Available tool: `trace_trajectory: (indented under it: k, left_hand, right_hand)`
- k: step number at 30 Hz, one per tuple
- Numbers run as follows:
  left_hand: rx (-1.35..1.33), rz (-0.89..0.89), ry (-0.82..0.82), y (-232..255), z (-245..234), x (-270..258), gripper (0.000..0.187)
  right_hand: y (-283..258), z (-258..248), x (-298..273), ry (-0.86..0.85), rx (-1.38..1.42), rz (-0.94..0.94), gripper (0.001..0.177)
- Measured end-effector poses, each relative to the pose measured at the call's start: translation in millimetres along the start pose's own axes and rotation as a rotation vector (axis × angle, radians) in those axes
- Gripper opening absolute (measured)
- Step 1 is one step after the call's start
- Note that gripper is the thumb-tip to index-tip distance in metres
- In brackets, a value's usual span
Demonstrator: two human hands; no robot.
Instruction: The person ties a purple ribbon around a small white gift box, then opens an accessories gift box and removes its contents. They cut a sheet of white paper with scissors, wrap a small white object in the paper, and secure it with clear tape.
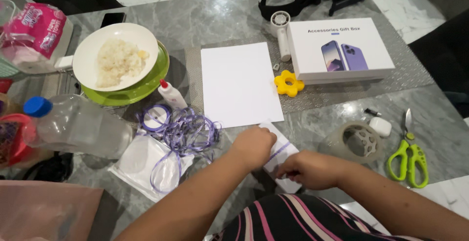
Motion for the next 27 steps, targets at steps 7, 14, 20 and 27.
trace_trajectory:
  k: [7,14,20,27]
  left_hand:
    - [0.020,-0.036,0.011,19,-3,-13,0.013]
    - [-0.054,-0.090,0.017,30,-8,-15,0.017]
    - [-0.153,-0.124,-0.042,40,-13,-8,0.016]
    - [-0.420,-0.622,0.312,18,-19,-37,0.044]
  right_hand:
    - [4,-24,9,0.286,-0.220,-0.235,0.004]
    - [11,-36,-1,0.514,-0.176,-0.279,0.009]
    - [49,-10,6,0.547,0.190,0.062,0.019]
    - [77,5,0,0.595,0.487,0.449,0.006]
Point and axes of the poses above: each hand's wrist, its own x-axis towards the middle knuckle, its own z-axis out of the palm, y = z × x, the point moved 9 cm from there along x, towards the middle knuckle, and after that the axes turned 12 degrees about y, right-handed, at the moved point
